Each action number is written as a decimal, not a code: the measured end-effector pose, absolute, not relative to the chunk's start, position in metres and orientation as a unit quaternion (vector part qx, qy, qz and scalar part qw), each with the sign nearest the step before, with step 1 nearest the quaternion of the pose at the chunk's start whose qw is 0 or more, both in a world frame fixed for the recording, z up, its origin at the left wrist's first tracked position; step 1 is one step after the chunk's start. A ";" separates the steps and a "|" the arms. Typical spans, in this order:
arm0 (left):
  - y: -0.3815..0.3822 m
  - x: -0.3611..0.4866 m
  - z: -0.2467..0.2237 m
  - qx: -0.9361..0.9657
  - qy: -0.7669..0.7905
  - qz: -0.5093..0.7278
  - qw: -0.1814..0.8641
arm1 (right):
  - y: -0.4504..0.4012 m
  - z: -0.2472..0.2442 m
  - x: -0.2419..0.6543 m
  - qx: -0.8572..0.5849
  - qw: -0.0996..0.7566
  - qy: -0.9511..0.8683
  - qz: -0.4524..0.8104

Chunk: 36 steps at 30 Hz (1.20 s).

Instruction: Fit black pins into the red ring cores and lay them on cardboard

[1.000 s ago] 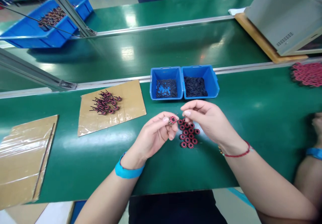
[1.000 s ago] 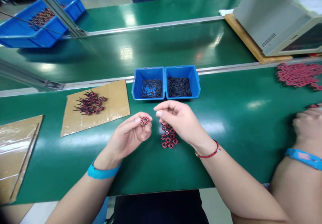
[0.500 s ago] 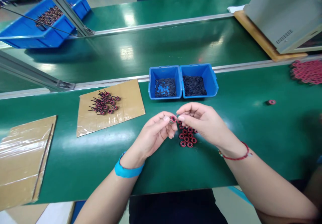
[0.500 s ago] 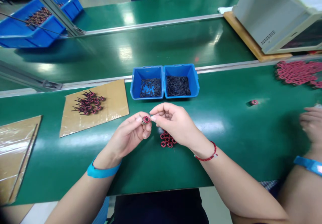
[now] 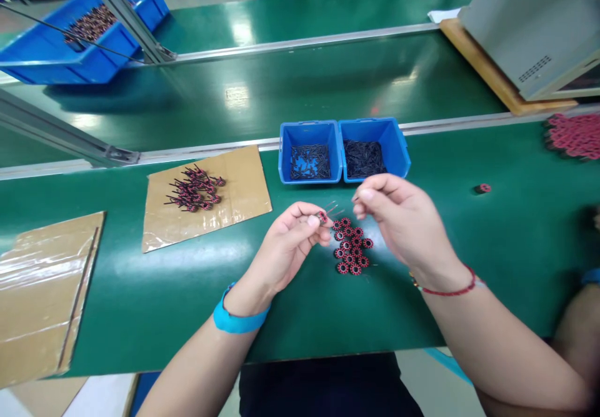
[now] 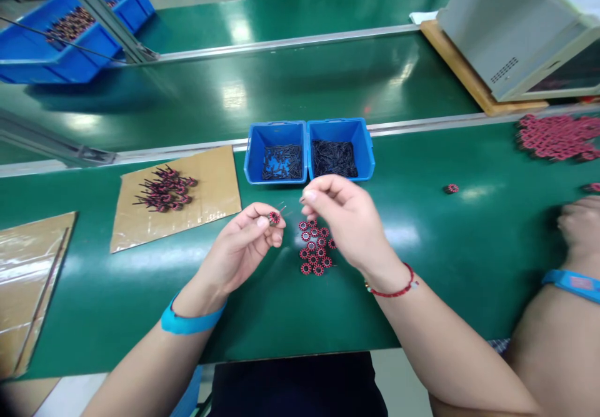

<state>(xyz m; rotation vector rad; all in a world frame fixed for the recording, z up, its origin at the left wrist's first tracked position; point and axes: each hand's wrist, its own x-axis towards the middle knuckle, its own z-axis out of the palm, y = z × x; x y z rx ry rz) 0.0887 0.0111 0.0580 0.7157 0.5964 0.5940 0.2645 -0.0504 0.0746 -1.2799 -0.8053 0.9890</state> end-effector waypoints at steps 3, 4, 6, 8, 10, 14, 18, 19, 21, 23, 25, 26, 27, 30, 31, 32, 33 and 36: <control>0.012 0.089 0.058 0.350 0.292 0.291 0.841 | -0.050 0.076 0.270 -0.566 0.638 -0.332 0.404; 0.012 0.088 0.057 0.355 0.291 0.289 0.840 | -0.050 0.077 0.270 -0.570 0.626 -0.341 0.408; 0.012 0.088 0.057 0.370 0.289 0.285 0.836 | -0.051 0.077 0.268 -0.573 0.600 -0.366 0.422; 0.012 0.088 0.056 0.384 0.286 0.282 0.832 | -0.051 0.077 0.265 -0.565 0.590 -0.381 0.433; 0.011 0.087 0.055 0.392 0.279 0.282 0.830 | -0.051 0.077 0.262 -0.554 0.590 -0.388 0.442; 0.011 0.087 0.055 0.391 0.262 0.284 0.835 | -0.052 0.075 0.260 -0.548 0.587 -0.390 0.451; 0.011 0.088 0.055 0.387 0.257 0.284 0.839 | -0.053 0.075 0.260 -0.542 0.591 -0.392 0.450; 0.011 0.088 0.056 0.386 0.256 0.284 0.839 | -0.053 0.075 0.260 -0.540 0.593 -0.392 0.451; 0.011 0.088 0.056 0.384 0.255 0.285 0.840 | -0.053 0.075 0.260 -0.536 0.595 -0.392 0.452; 0.011 0.088 0.055 0.384 0.253 0.285 0.841 | -0.053 0.076 0.259 -0.535 0.596 -0.392 0.453; 0.011 0.087 0.055 0.384 0.249 0.286 0.842 | -0.053 0.076 0.259 -0.535 0.596 -0.392 0.453; 0.011 0.087 0.054 0.384 0.248 0.286 0.842 | -0.053 0.077 0.259 -0.535 0.596 -0.391 0.453; 0.011 0.087 0.054 0.384 0.247 0.286 0.842 | -0.053 0.077 0.260 -0.535 0.597 -0.390 0.453; 0.011 0.087 0.054 0.386 0.249 0.283 0.842 | -0.053 0.077 0.260 -0.535 0.599 -0.388 0.452; 0.011 0.087 0.055 0.386 0.249 0.283 0.842 | -0.053 0.077 0.260 -0.535 0.600 -0.388 0.451; 0.011 0.087 0.055 0.386 0.249 0.282 0.842 | -0.053 0.077 0.260 -0.535 0.600 -0.388 0.451; 0.011 0.088 0.055 0.385 0.249 0.283 0.842 | -0.053 0.078 0.260 -0.534 0.599 -0.388 0.452; 0.010 0.088 0.055 0.383 0.249 0.285 0.843 | -0.053 0.079 0.258 -0.535 0.595 -0.390 0.454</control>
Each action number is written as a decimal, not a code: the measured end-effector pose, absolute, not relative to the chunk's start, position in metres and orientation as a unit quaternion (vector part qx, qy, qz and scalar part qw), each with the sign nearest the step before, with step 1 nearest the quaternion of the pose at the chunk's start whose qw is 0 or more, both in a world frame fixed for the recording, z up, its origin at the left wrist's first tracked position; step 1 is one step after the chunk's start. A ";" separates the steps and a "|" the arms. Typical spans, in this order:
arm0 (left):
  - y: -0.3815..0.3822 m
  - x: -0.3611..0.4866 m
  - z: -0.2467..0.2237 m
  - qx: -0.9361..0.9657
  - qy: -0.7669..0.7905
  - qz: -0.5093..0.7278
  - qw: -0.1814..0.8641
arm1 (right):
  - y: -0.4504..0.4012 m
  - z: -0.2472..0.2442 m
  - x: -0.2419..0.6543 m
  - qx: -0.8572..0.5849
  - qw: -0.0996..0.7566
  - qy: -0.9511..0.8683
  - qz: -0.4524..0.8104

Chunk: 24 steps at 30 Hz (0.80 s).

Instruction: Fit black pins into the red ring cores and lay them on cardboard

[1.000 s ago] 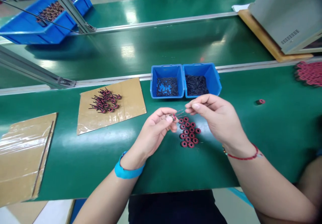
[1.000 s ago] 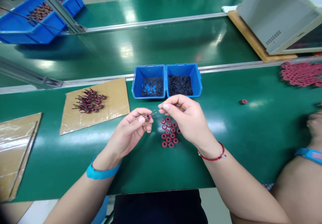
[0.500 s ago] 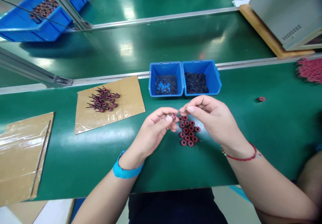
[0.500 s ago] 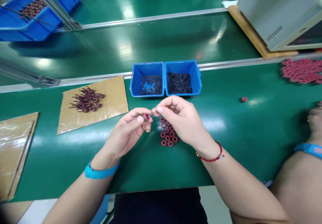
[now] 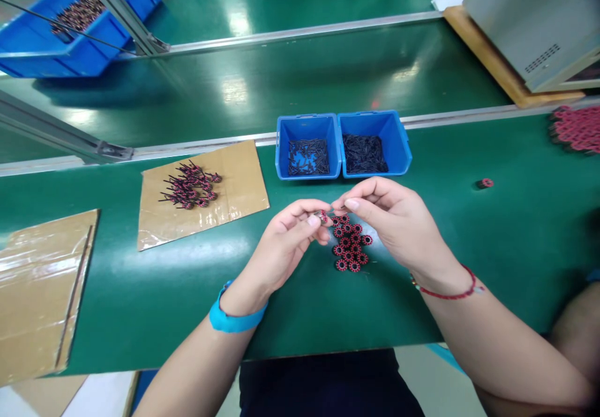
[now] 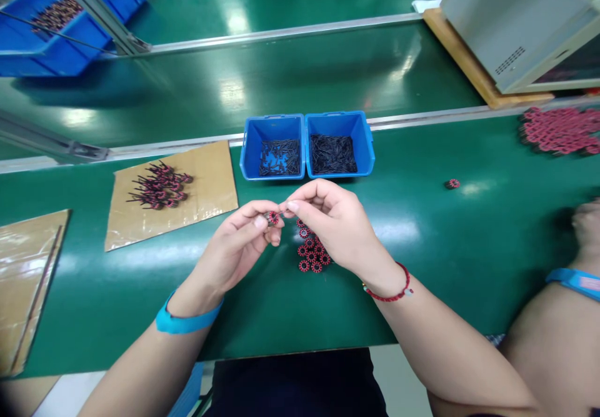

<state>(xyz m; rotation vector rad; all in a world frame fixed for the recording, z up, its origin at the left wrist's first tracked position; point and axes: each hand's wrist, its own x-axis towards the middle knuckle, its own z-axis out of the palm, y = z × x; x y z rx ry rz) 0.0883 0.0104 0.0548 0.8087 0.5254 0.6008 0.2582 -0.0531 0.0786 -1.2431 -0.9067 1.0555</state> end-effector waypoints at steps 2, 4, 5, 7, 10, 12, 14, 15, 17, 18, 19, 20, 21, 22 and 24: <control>0.010 0.088 0.054 0.384 0.251 0.285 0.842 | -0.053 0.078 0.257 -0.544 0.588 -0.394 0.451; 0.010 0.087 0.054 0.389 0.254 0.283 0.839 | -0.053 0.077 0.256 -0.562 0.576 -0.400 0.438; 0.010 0.087 0.054 0.393 0.256 0.282 0.837 | -0.053 0.076 0.256 -0.572 0.571 -0.405 0.429; 0.010 0.087 0.053 0.401 0.260 0.280 0.833 | -0.052 0.074 0.255 -0.585 0.562 -0.422 0.406; 0.009 0.087 0.053 0.408 0.259 0.284 0.829 | -0.053 0.071 0.254 -0.592 0.548 -0.454 0.379; 0.010 0.088 0.053 0.410 0.258 0.284 0.828 | -0.053 0.071 0.254 -0.597 0.534 -0.469 0.372; 0.010 0.088 0.054 0.409 0.260 0.283 0.828 | -0.054 0.071 0.254 -0.598 0.530 -0.474 0.371; 0.010 0.088 0.054 0.408 0.261 0.283 0.828 | -0.054 0.071 0.255 -0.598 0.535 -0.470 0.368; 0.010 0.088 0.055 0.403 0.262 0.286 0.829 | -0.055 0.072 0.256 -0.599 0.553 -0.456 0.358; 0.010 0.088 0.055 0.400 0.262 0.288 0.830 | -0.055 0.072 0.256 -0.600 0.559 -0.451 0.353; 0.010 0.088 0.055 0.398 0.261 0.289 0.831 | -0.055 0.071 0.257 -0.602 0.561 -0.449 0.349; 0.010 0.088 0.055 0.396 0.259 0.290 0.832 | -0.055 0.071 0.257 -0.603 0.558 -0.452 0.346; 0.010 0.088 0.055 0.395 0.258 0.291 0.832 | -0.055 0.070 0.257 -0.605 0.553 -0.458 0.346; 0.010 0.088 0.055 0.396 0.257 0.290 0.833 | -0.055 0.070 0.257 -0.606 0.546 -0.463 0.346; 0.009 0.088 0.056 0.399 0.257 0.288 0.832 | -0.055 0.069 0.256 -0.609 0.536 -0.470 0.348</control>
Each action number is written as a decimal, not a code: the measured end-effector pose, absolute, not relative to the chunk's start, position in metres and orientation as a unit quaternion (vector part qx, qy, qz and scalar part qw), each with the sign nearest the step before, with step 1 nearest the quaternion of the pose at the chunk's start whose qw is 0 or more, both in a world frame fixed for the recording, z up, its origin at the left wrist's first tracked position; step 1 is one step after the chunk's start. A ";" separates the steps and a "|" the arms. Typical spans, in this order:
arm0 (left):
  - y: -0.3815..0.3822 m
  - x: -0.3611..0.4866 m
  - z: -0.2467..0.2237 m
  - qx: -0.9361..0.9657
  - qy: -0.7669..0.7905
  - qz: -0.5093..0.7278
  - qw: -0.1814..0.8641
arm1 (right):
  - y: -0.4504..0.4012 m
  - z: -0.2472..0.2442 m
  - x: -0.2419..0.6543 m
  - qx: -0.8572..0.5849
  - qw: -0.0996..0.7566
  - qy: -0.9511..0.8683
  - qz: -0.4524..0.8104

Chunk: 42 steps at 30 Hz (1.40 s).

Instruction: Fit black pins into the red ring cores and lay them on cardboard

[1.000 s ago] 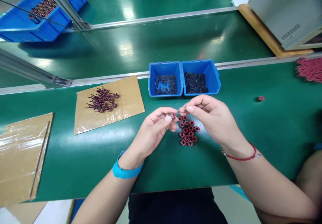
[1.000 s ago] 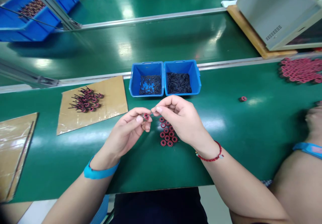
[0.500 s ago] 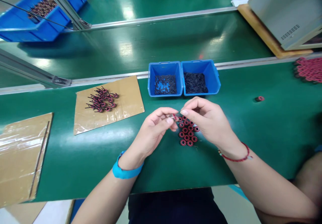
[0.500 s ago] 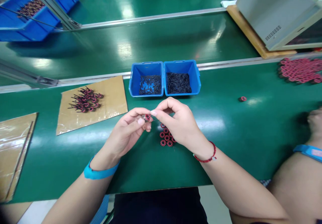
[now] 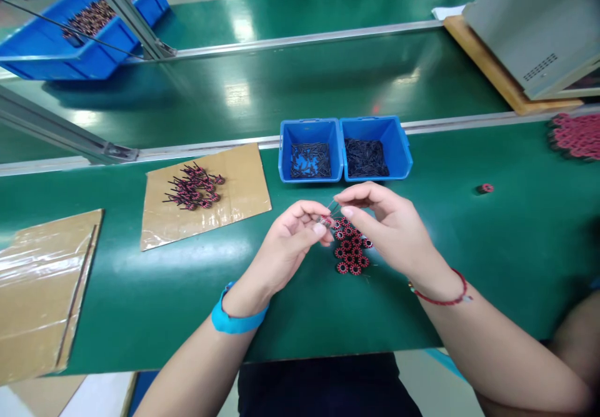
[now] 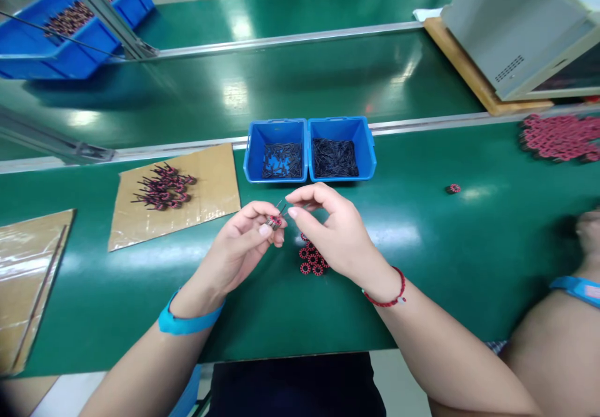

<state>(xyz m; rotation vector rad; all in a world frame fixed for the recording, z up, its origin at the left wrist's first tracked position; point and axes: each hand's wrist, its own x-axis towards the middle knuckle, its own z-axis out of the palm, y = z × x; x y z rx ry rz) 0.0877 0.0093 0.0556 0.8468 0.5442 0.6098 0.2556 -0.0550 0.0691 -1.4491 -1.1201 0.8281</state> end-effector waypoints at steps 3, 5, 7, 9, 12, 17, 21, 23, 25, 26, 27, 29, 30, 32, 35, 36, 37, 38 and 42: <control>0.008 0.088 0.056 0.409 0.261 0.281 0.828 | -0.055 0.069 0.254 -0.602 0.532 -0.485 0.346; 0.007 0.088 0.057 0.414 0.263 0.279 0.826 | -0.054 0.069 0.253 -0.597 0.530 -0.499 0.337; 0.007 0.088 0.056 0.417 0.264 0.280 0.823 | -0.054 0.068 0.252 -0.602 0.523 -0.521 0.305; 0.007 0.088 0.056 0.421 0.265 0.282 0.820 | -0.055 0.067 0.251 -0.611 0.510 -0.557 0.239; 0.006 0.089 0.054 0.422 0.272 0.289 0.815 | -0.055 0.063 0.248 -0.616 0.461 -0.635 0.074; 0.007 0.092 0.053 0.362 0.275 0.301 0.838 | -0.052 0.057 0.247 -0.577 0.371 -0.716 -0.132; 0.011 0.092 0.055 0.327 0.265 0.306 0.854 | -0.051 0.056 0.251 -0.552 0.374 -0.736 -0.117; 0.012 0.092 0.055 0.325 0.263 0.307 0.855 | -0.051 0.057 0.253 -0.549 0.397 -0.733 -0.065; 0.013 0.091 0.056 0.325 0.264 0.307 0.854 | -0.051 0.059 0.254 -0.555 0.436 -0.708 0.010; 0.013 0.091 0.056 0.326 0.265 0.307 0.854 | -0.052 0.059 0.254 -0.560 0.460 -0.687 0.045; 0.013 0.091 0.056 0.328 0.267 0.308 0.853 | -0.052 0.060 0.253 -0.566 0.482 -0.665 0.071; 0.012 0.090 0.056 0.338 0.272 0.310 0.846 | -0.053 0.061 0.253 -0.574 0.514 -0.631 0.093; 0.011 0.090 0.056 0.345 0.275 0.312 0.841 | -0.054 0.062 0.252 -0.577 0.519 -0.623 0.097; 0.010 0.090 0.056 0.362 0.284 0.317 0.830 | -0.054 0.062 0.252 -0.582 0.517 -0.617 0.114; 0.010 0.090 0.056 0.381 0.285 0.312 0.823 | -0.053 0.063 0.254 -0.591 0.517 -0.590 0.188; 0.010 0.090 0.056 0.385 0.281 0.307 0.824 | -0.052 0.063 0.255 -0.592 0.519 -0.577 0.218; 0.010 0.090 0.056 0.389 0.276 0.301 0.826 | -0.052 0.064 0.256 -0.590 0.519 -0.566 0.248; 0.010 0.090 0.057 0.392 0.271 0.296 0.828 | -0.051 0.064 0.258 -0.587 0.517 -0.558 0.276; 0.010 0.089 0.057 0.404 0.260 0.277 0.832 | -0.050 0.067 0.263 -0.572 0.498 -0.561 0.333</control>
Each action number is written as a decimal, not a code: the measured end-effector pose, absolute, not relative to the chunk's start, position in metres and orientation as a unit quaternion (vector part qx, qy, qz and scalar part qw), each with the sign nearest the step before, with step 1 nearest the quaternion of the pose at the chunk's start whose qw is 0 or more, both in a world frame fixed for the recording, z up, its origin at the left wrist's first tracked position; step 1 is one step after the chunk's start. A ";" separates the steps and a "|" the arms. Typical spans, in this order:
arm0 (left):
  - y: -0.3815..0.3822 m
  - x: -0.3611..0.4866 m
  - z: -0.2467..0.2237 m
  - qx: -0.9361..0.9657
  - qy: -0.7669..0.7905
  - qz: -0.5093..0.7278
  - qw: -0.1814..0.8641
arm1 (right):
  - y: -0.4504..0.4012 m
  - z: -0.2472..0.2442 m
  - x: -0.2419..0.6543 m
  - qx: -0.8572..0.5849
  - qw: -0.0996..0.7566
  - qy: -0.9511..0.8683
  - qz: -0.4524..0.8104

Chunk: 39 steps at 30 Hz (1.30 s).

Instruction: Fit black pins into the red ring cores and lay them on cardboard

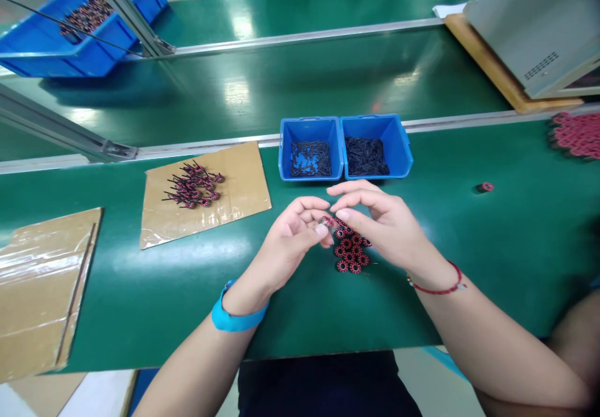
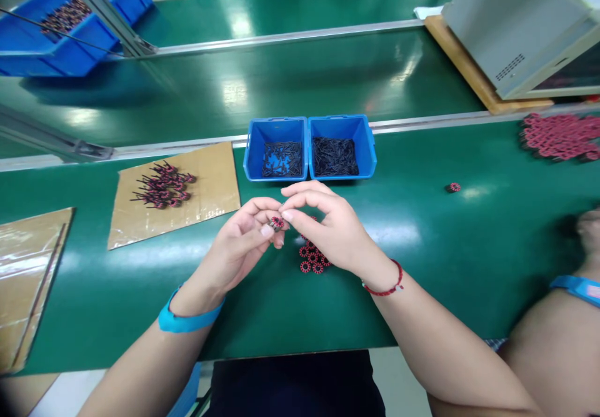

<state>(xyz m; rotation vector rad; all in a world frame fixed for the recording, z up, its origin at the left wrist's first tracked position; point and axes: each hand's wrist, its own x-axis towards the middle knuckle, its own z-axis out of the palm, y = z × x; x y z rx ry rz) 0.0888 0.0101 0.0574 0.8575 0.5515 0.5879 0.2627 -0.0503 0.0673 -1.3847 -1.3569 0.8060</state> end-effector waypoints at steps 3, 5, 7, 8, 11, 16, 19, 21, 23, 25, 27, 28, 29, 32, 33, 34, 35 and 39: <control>0.010 0.088 0.057 0.416 0.256 0.265 0.831 | -0.051 0.070 0.263 -0.569 0.485 -0.588 0.308; 0.010 0.088 0.057 0.421 0.256 0.260 0.830 | -0.052 0.071 0.262 -0.561 0.483 -0.618 0.265; 0.010 0.089 0.057 0.423 0.255 0.263 0.829 | -0.052 0.071 0.262 -0.556 0.485 -0.634 0.230; 0.010 0.089 0.057 0.421 0.254 0.267 0.829 | -0.053 0.071 0.262 -0.559 0.489 -0.630 0.227; 0.011 0.089 0.057 0.406 0.254 0.277 0.833 | -0.052 0.070 0.262 -0.580 0.507 -0.578 0.268; 0.014 0.088 0.058 0.384 0.253 0.287 0.840 | -0.051 0.069 0.261 -0.578 0.498 -0.552 0.337; 0.013 0.089 0.057 0.390 0.250 0.275 0.843 | -0.051 0.069 0.260 -0.571 0.494 -0.570 0.323; 0.013 0.089 0.056 0.394 0.255 0.271 0.840 | -0.051 0.069 0.261 -0.577 0.531 -0.548 0.291; 0.013 0.090 0.056 0.393 0.265 0.278 0.836 | -0.052 0.069 0.263 -0.583 0.579 -0.508 0.258; 0.014 0.090 0.054 0.385 0.275 0.294 0.831 | -0.053 0.071 0.264 -0.592 0.584 -0.492 0.258; 0.016 0.090 0.052 0.377 0.282 0.311 0.825 | -0.054 0.073 0.262 -0.601 0.537 -0.516 0.291; 0.016 0.090 0.050 0.378 0.282 0.319 0.822 | -0.054 0.073 0.260 -0.601 0.507 -0.535 0.309; 0.016 0.090 0.049 0.382 0.281 0.324 0.818 | -0.055 0.074 0.257 -0.599 0.483 -0.552 0.321; 0.016 0.090 0.045 0.412 0.275 0.325 0.805 | -0.055 0.074 0.252 -0.600 0.455 -0.581 0.309; 0.016 0.090 0.043 0.425 0.275 0.324 0.799 | -0.055 0.073 0.251 -0.605 0.452 -0.585 0.296; 0.016 0.090 0.042 0.438 0.275 0.324 0.792 | -0.055 0.073 0.251 -0.610 0.446 -0.591 0.282; 0.016 0.090 0.042 0.453 0.277 0.324 0.783 | -0.054 0.073 0.252 -0.614 0.435 -0.601 0.268; 0.019 0.089 0.040 0.533 0.298 0.317 0.726 | -0.052 0.079 0.260 -0.616 0.357 -0.668 0.216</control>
